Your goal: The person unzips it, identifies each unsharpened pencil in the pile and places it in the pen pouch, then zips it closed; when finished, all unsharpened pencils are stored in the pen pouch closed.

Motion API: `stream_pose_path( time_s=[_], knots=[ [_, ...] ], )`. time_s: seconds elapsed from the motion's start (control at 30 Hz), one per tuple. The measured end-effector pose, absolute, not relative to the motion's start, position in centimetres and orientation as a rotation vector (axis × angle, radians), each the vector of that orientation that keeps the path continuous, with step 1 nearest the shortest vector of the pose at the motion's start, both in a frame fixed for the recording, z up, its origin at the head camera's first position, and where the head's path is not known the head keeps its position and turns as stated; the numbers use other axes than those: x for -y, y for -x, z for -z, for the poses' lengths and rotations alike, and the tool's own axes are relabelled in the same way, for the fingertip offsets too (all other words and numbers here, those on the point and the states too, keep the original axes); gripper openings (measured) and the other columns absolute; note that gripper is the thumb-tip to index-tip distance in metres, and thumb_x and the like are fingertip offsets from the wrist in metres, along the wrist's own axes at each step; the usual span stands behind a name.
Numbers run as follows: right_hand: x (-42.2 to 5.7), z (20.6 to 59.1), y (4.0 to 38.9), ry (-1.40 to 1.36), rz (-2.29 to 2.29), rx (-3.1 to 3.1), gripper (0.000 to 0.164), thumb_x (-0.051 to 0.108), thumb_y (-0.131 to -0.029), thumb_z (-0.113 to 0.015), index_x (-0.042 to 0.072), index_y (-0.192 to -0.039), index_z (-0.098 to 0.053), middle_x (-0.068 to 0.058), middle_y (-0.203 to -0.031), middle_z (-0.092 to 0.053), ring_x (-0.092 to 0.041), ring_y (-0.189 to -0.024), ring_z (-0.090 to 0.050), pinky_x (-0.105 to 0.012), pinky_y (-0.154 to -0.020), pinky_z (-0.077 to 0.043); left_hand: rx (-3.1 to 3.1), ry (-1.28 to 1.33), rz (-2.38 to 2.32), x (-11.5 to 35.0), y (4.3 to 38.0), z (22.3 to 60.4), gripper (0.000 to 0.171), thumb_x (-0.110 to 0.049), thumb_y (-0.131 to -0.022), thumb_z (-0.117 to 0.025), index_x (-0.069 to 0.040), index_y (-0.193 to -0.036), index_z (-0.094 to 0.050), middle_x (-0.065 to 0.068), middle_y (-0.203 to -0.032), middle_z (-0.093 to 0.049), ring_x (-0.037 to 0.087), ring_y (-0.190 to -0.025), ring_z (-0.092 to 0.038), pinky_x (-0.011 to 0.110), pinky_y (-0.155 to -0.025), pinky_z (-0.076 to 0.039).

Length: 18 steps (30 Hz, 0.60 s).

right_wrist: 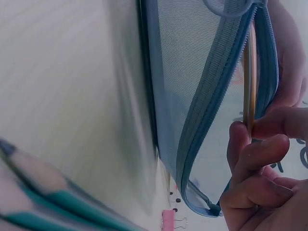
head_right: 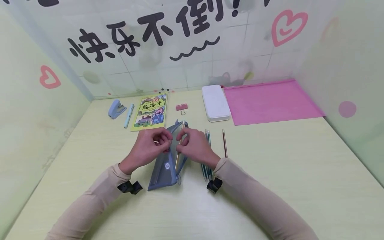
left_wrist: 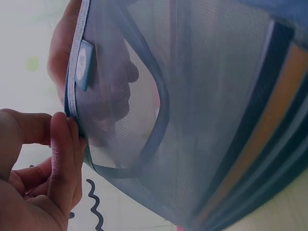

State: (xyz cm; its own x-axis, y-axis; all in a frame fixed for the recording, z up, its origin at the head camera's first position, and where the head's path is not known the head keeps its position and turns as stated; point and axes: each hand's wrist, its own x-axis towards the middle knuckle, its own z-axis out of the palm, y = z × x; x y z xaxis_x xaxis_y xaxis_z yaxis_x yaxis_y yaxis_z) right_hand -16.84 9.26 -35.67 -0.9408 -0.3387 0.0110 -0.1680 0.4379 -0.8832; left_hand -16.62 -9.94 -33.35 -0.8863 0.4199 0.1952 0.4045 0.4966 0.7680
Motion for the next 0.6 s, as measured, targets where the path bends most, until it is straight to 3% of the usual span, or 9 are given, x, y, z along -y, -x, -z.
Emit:
stream_pose_path(
  time_s=[0.3, 0.6],
  knots=[
    [-8.7, 37.0, 17.1, 0.504, 1.399, -2.509, 0.017, 0.005, -0.082, -0.067, 0.004, -0.099, -0.067, -0.006, -0.069, -0.069, -0.010, -0.056, -0.057, -0.022, -0.051, -0.043, -2.695, -0.786, -1.392, 9.9, 16.4, 34.1, 0.009, -0.002, -0.087, -0.064, -0.001, -0.092, -0.070, 0.006, -0.072, -0.071, 0.006, -0.059, -0.066, 0.023, -0.058, -0.058],
    [-8.5, 36.0, 16.9, 0.658, 1.266, -2.583, 0.028, 0.004, -0.085, -0.061, 0.003, -0.112, -0.066, -0.005, -0.078, -0.070, -0.010, -0.063, -0.059, -0.024, -0.055, -0.049, -2.697, -0.803, -1.363, 9.6, 16.5, 33.8, 0.008, -0.005, -0.089, -0.065, -0.002, -0.094, -0.071, 0.006, -0.078, -0.072, 0.007, -0.063, -0.066, 0.022, -0.061, -0.059]
  ],
)
